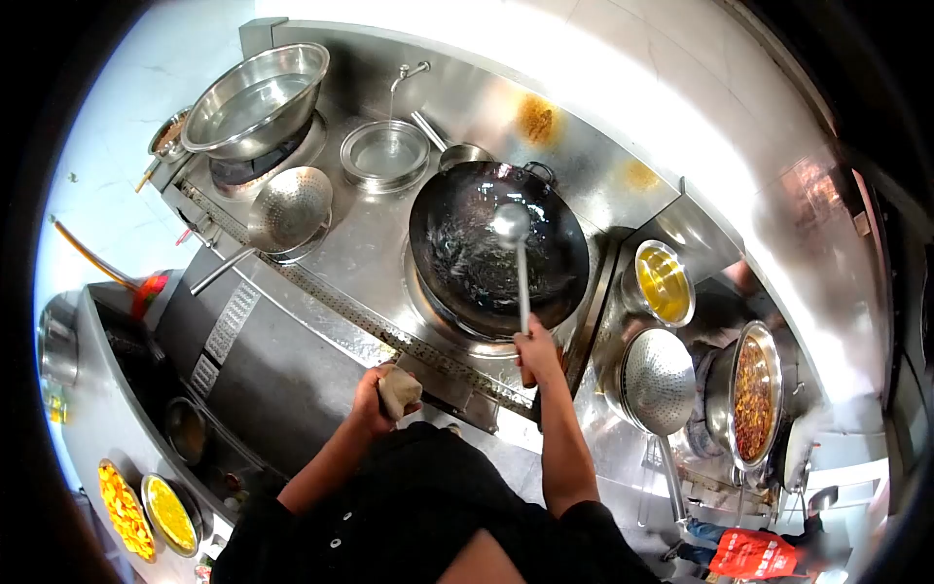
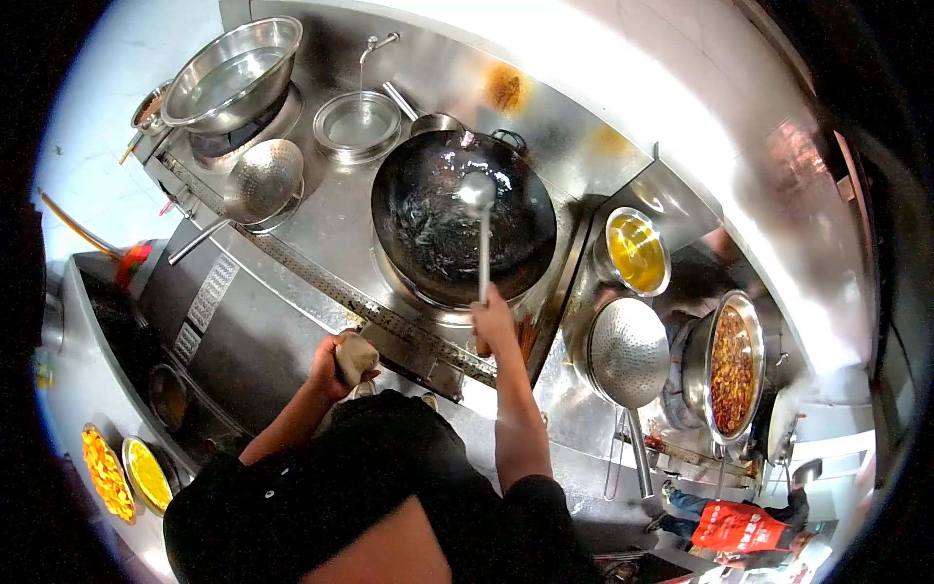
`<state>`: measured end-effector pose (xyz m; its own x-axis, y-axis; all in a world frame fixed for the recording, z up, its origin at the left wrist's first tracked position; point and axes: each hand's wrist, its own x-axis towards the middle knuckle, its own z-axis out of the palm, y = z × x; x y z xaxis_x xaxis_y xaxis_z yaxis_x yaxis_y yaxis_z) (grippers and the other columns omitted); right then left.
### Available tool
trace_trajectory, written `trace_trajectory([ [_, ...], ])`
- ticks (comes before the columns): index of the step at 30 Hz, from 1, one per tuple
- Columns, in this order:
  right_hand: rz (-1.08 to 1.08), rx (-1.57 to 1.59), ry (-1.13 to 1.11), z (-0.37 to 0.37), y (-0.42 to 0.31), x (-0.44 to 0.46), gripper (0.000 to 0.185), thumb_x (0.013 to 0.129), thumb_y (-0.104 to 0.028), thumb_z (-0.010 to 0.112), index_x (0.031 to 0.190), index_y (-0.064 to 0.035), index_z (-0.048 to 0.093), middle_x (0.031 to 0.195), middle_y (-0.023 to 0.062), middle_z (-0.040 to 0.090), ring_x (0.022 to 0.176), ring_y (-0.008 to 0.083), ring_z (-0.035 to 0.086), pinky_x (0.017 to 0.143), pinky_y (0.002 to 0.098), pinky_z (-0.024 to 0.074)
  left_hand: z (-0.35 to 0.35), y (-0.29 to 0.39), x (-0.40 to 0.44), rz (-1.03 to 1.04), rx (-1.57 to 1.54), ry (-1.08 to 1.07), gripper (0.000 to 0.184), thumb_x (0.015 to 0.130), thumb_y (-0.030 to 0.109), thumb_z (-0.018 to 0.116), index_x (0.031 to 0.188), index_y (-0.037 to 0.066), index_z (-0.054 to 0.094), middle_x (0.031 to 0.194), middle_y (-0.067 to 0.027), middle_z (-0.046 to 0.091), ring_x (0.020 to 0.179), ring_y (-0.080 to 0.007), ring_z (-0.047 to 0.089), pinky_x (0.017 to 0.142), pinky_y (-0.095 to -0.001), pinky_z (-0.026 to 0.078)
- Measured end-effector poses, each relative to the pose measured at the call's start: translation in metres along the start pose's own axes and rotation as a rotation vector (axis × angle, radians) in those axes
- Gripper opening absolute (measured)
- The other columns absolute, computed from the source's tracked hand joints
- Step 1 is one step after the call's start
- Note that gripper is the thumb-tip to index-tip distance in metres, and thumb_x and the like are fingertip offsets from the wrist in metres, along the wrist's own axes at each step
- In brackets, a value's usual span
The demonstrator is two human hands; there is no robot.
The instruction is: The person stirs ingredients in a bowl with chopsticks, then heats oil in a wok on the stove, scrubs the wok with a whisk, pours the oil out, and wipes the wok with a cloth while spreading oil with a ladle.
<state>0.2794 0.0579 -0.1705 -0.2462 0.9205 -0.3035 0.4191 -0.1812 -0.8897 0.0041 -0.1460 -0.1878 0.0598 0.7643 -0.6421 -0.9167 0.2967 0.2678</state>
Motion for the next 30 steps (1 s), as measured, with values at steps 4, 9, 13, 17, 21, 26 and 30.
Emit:
trace_trajectory([
  [4, 0.011, -0.235, 0.162, -0.031, -0.013, -0.03, 0.044, 0.088, -0.005, 0.049, 0.132, -0.0079, 0.046, 0.06, 0.0036, 0.05, 0.046, 0.0148, 0.051, 0.041, 0.0298, 0.0421, 0.002, 0.005, -0.013, 0.071, 0.089, 0.046, 0.038, 0.082, 0.038, 0.051, 0.114, 0.018, 0.054, 0.107, -0.0079, 0.063, 0.099, -0.0302, 0.061, 0.08, -0.0557, 0.05],
  [9, 0.256, 0.334, -0.107, -0.015, -0.012, -0.072, 0.023, 0.092, -0.008, 0.049, 0.114, -0.0039, 0.052, 0.064, 0.0026, 0.051, 0.045, 0.0143, 0.049, 0.041, 0.028, 0.0405, -0.009, 0.004, -0.018, 0.029, 0.045, 0.109, 0.04, 0.081, 0.038, 0.051, 0.113, 0.015, 0.055, 0.106, -0.0096, 0.063, 0.097, -0.0298, 0.062, 0.081, -0.0545, 0.05],
  [13, 0.411, 1.194, -0.513, -0.025, -0.004, -0.023, 0.018, 0.097, -0.02, 0.052, 0.109, -0.007, 0.055, 0.065, -0.004, 0.047, 0.046, 0.0043, 0.04, 0.043, 0.0226, 0.037, -0.008, 0.004, -0.014, -0.012, 0.072, 0.152, 0.04, 0.081, 0.038, 0.053, 0.113, 0.015, 0.055, 0.106, -0.0101, 0.063, 0.097, -0.0309, 0.062, 0.081, -0.0552, 0.05],
  [17, 0.335, 0.921, -0.126, 0.004, -0.01, -0.012, 0.014, 0.097, -0.019, 0.051, 0.106, -0.0083, 0.052, 0.062, -0.0037, 0.044, 0.045, 0.0064, 0.04, 0.041, 0.0236, 0.0359, -0.013, 0.004, -0.006, -0.037, 0.054, 0.078, 0.04, 0.081, 0.039, 0.054, 0.113, 0.015, 0.055, 0.105, -0.0105, 0.063, 0.096, -0.0316, 0.062, 0.08, -0.055, 0.051],
  [21, 0.272, 0.389, -0.071, 0.012, -0.021, -0.071, 0.009, 0.097, -0.016, 0.051, 0.101, -0.009, 0.049, 0.062, -0.0021, 0.046, 0.046, 0.0081, 0.042, 0.039, 0.0262, 0.0385, -0.012, 0.006, -0.02, 0.017, 0.052, 0.079, 0.042, 0.08, 0.041, 0.055, 0.111, 0.012, 0.057, 0.104, -0.0102, 0.064, 0.094, -0.0298, 0.063, 0.081, -0.0532, 0.051],
  [26, 0.398, 0.905, -0.246, -0.018, -0.024, -0.031, 0.021, 0.095, -0.01, 0.052, 0.115, -0.0035, 0.046, 0.065, 0.0008, 0.052, 0.045, 0.0095, 0.046, 0.041, 0.0277, 0.0391, -0.012, -0.003, -0.012, -0.024, 0.066, 0.129, 0.039, 0.083, 0.039, 0.052, 0.111, 0.012, 0.056, 0.102, -0.0094, 0.064, 0.095, -0.0295, 0.062, 0.081, -0.0533, 0.051],
  [30, 0.142, -0.087, 0.062, 0.007, -0.018, -0.046, 0.034, 0.091, -0.006, 0.05, 0.125, -0.0032, 0.044, 0.06, 0.004, 0.051, 0.047, 0.014, 0.05, 0.042, 0.0313, 0.0411, -0.006, 0.0, -0.018, 0.013, 0.083, 0.122, 0.042, 0.08, 0.036, 0.055, 0.117, 0.015, 0.052, 0.107, -0.0126, 0.059, 0.097, -0.0335, 0.059, 0.08, -0.0566, 0.05],
])
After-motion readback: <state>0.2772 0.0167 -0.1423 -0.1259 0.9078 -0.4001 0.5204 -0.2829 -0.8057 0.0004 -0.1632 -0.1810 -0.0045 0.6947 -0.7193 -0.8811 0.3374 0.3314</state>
